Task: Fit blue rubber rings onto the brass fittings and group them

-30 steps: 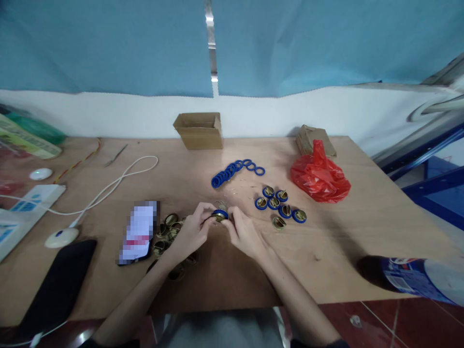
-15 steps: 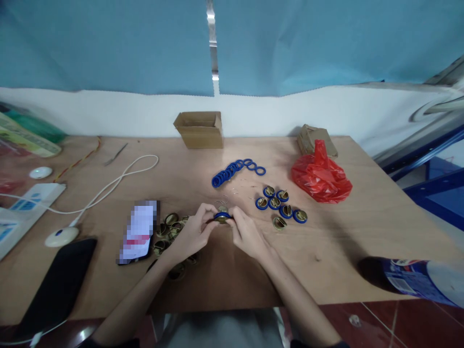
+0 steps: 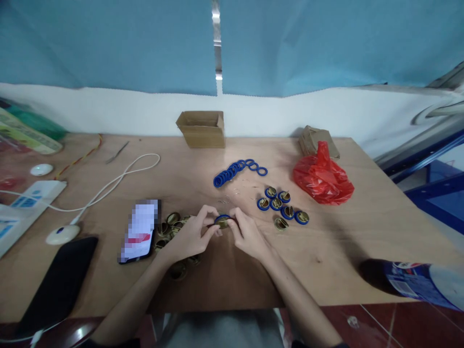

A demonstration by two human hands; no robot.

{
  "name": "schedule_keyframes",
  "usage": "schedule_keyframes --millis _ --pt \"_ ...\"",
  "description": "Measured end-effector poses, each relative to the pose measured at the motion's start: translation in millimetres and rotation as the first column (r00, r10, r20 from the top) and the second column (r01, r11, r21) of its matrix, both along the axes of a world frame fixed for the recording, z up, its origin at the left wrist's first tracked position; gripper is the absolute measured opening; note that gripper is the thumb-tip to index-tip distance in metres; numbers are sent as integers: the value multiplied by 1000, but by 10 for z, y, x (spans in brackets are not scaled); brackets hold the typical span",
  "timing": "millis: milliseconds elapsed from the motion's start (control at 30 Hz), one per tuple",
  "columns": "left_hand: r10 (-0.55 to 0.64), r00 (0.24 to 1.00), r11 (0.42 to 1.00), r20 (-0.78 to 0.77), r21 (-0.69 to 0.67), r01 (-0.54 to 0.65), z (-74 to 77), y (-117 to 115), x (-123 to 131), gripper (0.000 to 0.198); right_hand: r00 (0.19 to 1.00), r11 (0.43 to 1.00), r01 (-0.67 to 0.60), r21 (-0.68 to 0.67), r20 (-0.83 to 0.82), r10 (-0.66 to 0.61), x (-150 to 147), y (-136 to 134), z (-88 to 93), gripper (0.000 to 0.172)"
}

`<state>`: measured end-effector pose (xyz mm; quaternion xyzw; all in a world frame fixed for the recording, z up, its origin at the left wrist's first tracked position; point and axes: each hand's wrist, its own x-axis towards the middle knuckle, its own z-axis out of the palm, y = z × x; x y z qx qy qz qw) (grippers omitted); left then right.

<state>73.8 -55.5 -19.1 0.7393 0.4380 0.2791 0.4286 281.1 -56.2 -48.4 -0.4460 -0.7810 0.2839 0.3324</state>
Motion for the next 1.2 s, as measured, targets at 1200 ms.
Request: schedule_keyframes --millis 1200 --pt "143 936 979 322 -186 -86 -93 8 122 41 997 982 54 182 46 -63 -29 11 -117 21"
